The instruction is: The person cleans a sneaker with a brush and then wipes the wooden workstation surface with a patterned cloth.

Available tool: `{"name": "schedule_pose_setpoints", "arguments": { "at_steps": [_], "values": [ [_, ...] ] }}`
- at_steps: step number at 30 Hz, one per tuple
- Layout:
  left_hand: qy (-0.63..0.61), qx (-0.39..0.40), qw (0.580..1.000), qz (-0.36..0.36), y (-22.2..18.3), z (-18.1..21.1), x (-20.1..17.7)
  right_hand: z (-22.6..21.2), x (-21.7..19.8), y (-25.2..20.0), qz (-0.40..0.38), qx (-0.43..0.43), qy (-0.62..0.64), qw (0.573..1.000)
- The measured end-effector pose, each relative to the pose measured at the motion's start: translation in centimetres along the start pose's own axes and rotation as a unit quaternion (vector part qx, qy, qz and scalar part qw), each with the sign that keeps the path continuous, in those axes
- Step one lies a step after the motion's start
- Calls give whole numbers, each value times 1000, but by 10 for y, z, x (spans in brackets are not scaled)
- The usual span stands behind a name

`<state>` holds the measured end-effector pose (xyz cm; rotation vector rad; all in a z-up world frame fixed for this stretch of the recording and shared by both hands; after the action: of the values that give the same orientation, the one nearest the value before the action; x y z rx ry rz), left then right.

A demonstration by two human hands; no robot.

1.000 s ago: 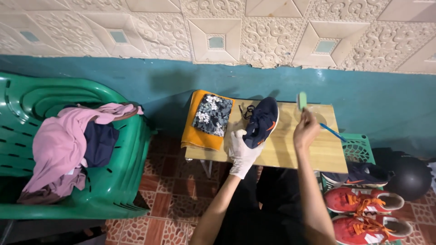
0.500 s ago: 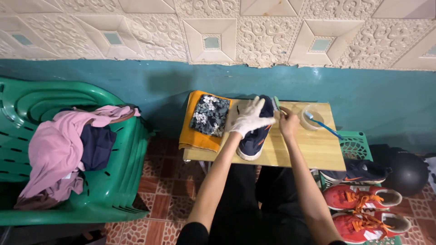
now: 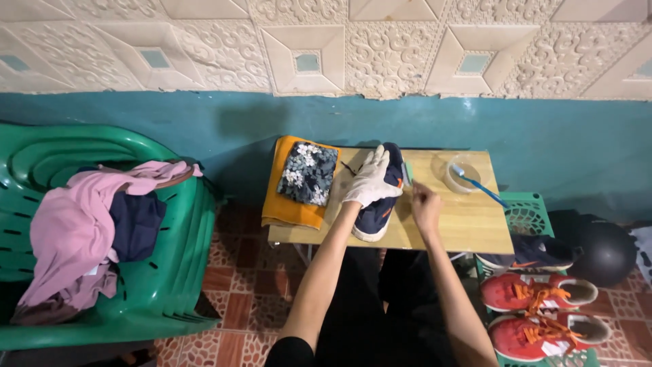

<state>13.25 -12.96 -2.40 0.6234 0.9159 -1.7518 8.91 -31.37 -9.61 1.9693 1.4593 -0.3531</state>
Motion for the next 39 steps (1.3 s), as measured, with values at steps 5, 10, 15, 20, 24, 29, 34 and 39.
{"name": "schedule_pose_setpoints", "arguments": {
  "at_steps": [5, 10, 15, 20, 24, 29, 34, 39],
  "values": [
    [-7, -4, 1000, -2, -3, 5, -3, 43, 40, 69, 6, 10, -27, 1000],
    [-24, -6, 1000, 2, 1, -1, 0, 57, 52, 81, 7, 33, -51, 998],
    [-37, -21, 999, 11, -1, 1, -3, 23, 11, 7, -9, -24, -33, 999],
    [-172, -40, 984, 17, -24, -1, -12, -7, -68, -20, -16, -44, -45, 998],
    [-357, -130, 924, 51, -22, -31, -14, -23, -136, 15, 20, -67, -153, 986],
    [-259, -185, 948, -29, -7, -80, 23, 62, -149, 60, -15, -76, -318, 945],
    [-274, -201, 940, -10, -21, -90, 32, 86, -143, 71, -53, -63, -387, 918],
    [-173, -179, 969, 1, -60, -50, -1, 72, -137, 77, -68, -123, -371, 918]
  ]
}}
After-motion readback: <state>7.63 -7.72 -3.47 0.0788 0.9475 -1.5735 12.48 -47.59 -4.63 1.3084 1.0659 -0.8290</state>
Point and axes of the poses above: each hand's wrist, its own y-axis towards the middle knuckle, its own x-axis out of the palm, z = x × y, the point moved 6 cm from there along y, towards the middle knuckle, and after that the axes turned 15 degrees about -x, right-handed, at the moved point
